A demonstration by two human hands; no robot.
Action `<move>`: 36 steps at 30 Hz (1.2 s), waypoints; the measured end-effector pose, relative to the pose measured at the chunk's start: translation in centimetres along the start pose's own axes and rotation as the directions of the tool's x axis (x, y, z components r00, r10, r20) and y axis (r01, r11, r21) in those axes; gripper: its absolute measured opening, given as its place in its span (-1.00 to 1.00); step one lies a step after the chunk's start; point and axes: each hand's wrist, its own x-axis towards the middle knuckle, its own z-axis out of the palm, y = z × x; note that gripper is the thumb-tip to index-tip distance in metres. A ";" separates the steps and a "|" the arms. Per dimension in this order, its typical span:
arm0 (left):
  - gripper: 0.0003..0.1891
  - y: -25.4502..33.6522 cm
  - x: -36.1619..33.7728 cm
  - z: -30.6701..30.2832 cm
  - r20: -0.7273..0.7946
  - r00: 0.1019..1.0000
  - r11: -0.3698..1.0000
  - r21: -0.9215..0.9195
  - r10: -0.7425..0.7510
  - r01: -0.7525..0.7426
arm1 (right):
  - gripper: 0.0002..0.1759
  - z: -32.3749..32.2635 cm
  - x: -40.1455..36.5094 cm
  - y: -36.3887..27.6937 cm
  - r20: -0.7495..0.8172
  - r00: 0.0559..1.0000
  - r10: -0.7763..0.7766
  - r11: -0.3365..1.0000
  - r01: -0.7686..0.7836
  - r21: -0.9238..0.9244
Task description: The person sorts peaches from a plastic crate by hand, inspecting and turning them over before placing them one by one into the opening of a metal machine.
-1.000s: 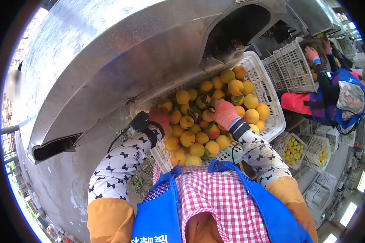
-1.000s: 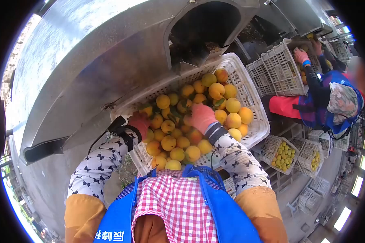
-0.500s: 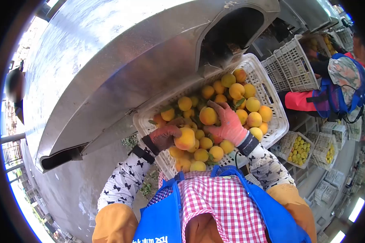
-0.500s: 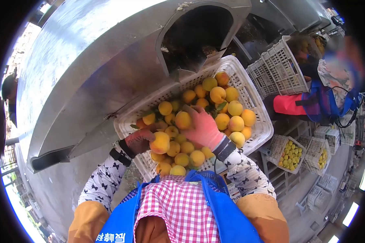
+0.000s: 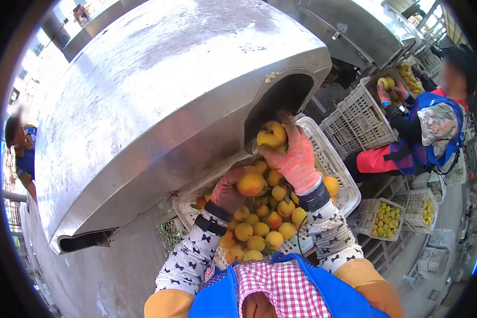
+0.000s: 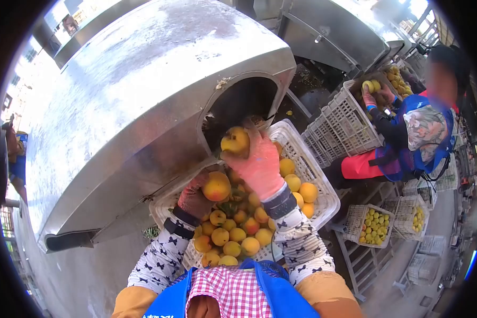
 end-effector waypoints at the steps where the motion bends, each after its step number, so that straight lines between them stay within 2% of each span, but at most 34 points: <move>1: -0.49 0.0 -0.2 0.0 -0.058 0.998 0.993 -0.114 0.025 -0.032 | -0.16 1.2 0.8 0.4 -0.012 1.000 -0.005 1.000 0.005 0.000; 2: -0.54 -0.3 -0.2 -0.3 -0.131 0.987 0.987 -0.121 0.091 -0.107 | -0.21 2.3 1.5 0.7 0.021 0.998 0.062 0.989 -0.059 -0.137; 3: -0.54 -0.3 0.1 -0.7 -0.132 0.987 0.988 -0.115 0.090 -0.105 | -0.26 3.4 2.1 1.0 0.050 0.989 0.137 0.955 -0.118 -0.274; 4: -0.54 -0.7 0.1 -1.2 -0.184 0.975 0.977 -0.148 0.125 -0.153 | -0.26 5.0 3.7 2.0 0.057 0.987 0.148 0.954 -0.127 -0.270; 5: -0.54 -1.6 -0.4 -2.0 -0.247 0.958 0.964 -0.181 0.149 -0.196 | -0.28 6.7 5.5 3.2 0.191 0.967 0.171 0.925 -0.090 -0.370; 6: -0.56 -3.1 -0.1 -3.2 -0.125 0.893 0.779 0.551 0.432 -0.299 | -0.30 7.8 5.4 4.0 0.324 0.924 0.204 0.889 -0.036 -0.456; 7: -0.56 -2.7 -0.5 -2.6 -0.139 0.893 0.781 0.553 0.429 -0.289 | -0.30 6.9 5.1 3.3 0.334 0.919 0.209 0.892 -0.039 -0.450; 8: -0.57 -1.6 -0.7 -1.4 -0.219 0.935 0.960 0.094 0.279 -0.264 | -0.31 4.6 5.6 1.9 0.171 0.984 0.052 0.983 -0.020 -0.184; 9: -0.57 -0.6 -0.9 -0.4 -0.213 0.970 0.898 -0.395 0.114 -0.192 | -0.31 2.4 5.9 0.8 -0.035 0.998 -0.061 0.994 0.064 0.085; 10: -0.57 -0.2 -1.0 0.0 -0.203 0.974 0.895 -0.409 0.098 -0.176 | -0.31 0.6 4.3 -0.4 0.035 0.999 0.028 0.988 -0.033 0.153; 11: -0.57 -0.2 -0.9 -0.1 -0.208 0.972 0.890 -0.416 0.108 -0.188 | -0.31 0.4 2.0 -0.3 -0.004 1.000 -0.012 0.987 0.013 0.160; 13: -0.52 -0.5 -0.4 -0.3 0.008 0.950 0.898 -0.331 0.311 -0.291 | -0.19 -1.3 -1.6 -2.1 0.280 0.958 0.053 0.960 -0.126 0.248; 14: -0.52 -0.7 -0.2 -0.2 0.010 0.949 0.896 -0.331 0.316 -0.295 | -0.12 -1.8 -2.8 -2.7 0.439 0.894 0.093 0.940 -0.224 0.256; 16: -0.47 -1.5 -0.1 0.2 0.031 0.908 0.908 0.021 0.417 -0.418 | -0.09 -0.5 -5.4 -3.5 0.395 0.910 0.128 0.925 -0.253 0.283; 17: -0.47 -1.4 -0.2 0.9 0.034 0.913 0.913 0.023 0.407 -0.408 | -0.07 -0.2 -6.2 -3.6 0.356 0.920 0.166 0.906 -0.285 0.312; 19: -0.44 -0.3 -0.1 3.0 -0.012 0.983 0.941 -0.289 0.182 -0.177 | -0.06 -1.3 -5.7 -3.9 0.348 0.917 0.195 0.913 -0.300 0.277; 21: -0.44 0.3 -0.5 4.0 0.020 0.989 0.942 -0.307 0.148 -0.135 | -0.06 -2.5 -5.1 -4.2 0.344 0.932 0.117 0.968 -0.184 0.170; 22: -0.43 0.6 -0.6 4.2 0.057 0.991 0.940 -0.327 0.119 -0.094 | -0.06 -2.9 -4.9 -4.5 0.341 0.933 0.114 0.968 -0.182 0.175; 23: -0.43 0.5 -0.5 4.0 0.061 0.991 0.942 -0.323 0.118 -0.092 | -0.07 -3.4 -4.9 -4.8 0.332 0.926 0.181 0.944 -0.258 0.204; 24: -0.44 0.1 -0.3 3.7 0.022 0.983 0.952 -0.257 0.180 -0.168 | -0.08 -3.8 -4.9 -5.0 0.319 0.915 0.248 0.917 -0.328 0.228; 25: -0.45 -0.2 0.0 3.7 -0.010 0.969 0.951 -0.191 0.246 -0.243 | -0.08 -3.6 -5.2 -5.0 0.308 0.919 0.247 0.920 -0.322 0.223; 26: -0.45 -0.4 0.1 4.2 0.002 0.969 0.951 -0.192 0.245 -0.240 | -0.08 -2.8 -5.6 -4.9 0.294 0.929 0.226 0.931 -0.295 0.216; 28: -0.56 -0.6 0.2 5.1 -0.105 0.960 0.935 -0.223 0.258 -0.276 | -0.08 -2.1 -5.5 -4.1 0.274 0.951 0.141 0.940 -0.216 0.265; 32: -0.56 0.5 1.0 5.6 -0.161 0.951 0.943 -0.164 0.265 -0.291 | -0.09 -1.5 -4.5 -4.4 0.189 0.980 0.053 0.930 -0.118 0.348; 34: -0.62 -0.3 1.8 5.3 -0.226 0.961 0.923 -0.313 0.156 -0.224 | -0.06 -0.9 -4.4 -4.7 0.085 0.989 0.120 0.985 -0.129 0.112; 35: -0.62 -0.8 2.4 4.2 -0.219 0.964 0.922 -0.319 0.154 -0.220 | -0.06 -0.9 -3.8 -4.3 0.083 0.990 0.118 0.987 -0.126 0.103; 36: -0.65 -1.1 3.1 3.0 -0.087 0.972 0.928 -0.290 0.218 -0.234 | -0.02 -0.7 -2.8 -3.7 0.116 0.986 0.116 0.990 -0.124 0.062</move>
